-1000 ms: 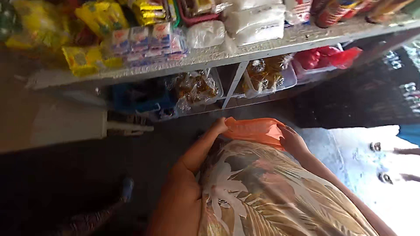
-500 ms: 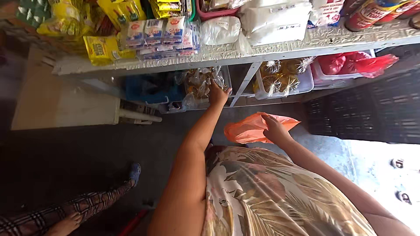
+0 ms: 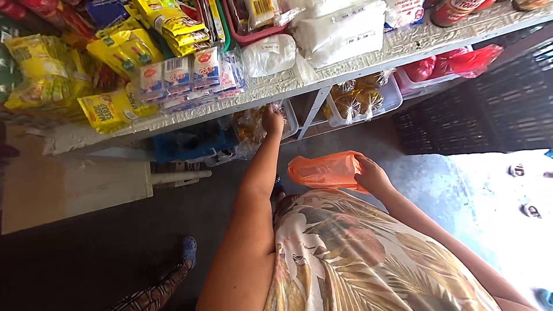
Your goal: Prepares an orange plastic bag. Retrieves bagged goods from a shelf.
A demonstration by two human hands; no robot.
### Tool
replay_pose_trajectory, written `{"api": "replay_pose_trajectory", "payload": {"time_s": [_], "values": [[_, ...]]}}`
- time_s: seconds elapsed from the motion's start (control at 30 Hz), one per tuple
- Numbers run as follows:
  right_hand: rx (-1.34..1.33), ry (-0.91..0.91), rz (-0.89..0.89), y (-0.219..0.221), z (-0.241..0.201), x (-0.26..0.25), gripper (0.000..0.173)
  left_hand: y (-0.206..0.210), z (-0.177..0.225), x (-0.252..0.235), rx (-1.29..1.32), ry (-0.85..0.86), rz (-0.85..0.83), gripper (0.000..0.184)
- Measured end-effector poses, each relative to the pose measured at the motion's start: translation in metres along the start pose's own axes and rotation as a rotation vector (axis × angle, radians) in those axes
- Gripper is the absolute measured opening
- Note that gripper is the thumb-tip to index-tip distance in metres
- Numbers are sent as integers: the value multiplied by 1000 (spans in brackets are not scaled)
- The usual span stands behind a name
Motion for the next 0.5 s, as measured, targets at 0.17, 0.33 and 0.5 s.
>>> {"api": "replay_pose_trajectory", "payload": {"time_s": [0.17,0.33,0.5], "values": [[-97,103,-60,6,2,-8,67,-16,-15,9,371,260,187,32],[-136,118,-111,14,-5,-14,72,-31,-19,44,412,467,376,28],[-265,69,-89,25,-2,-16,76,-52,-15,80,430,687,514,25]]}}
Point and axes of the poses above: each hand's wrist, its own x-axis away from the middle knuckle, its own y-axis out of the palm, z = x × y, the point moved 2 cm from there along -x, towards the middle knuckle, and after that the axes turned 1 degree about -x, right-handed, at the moved point
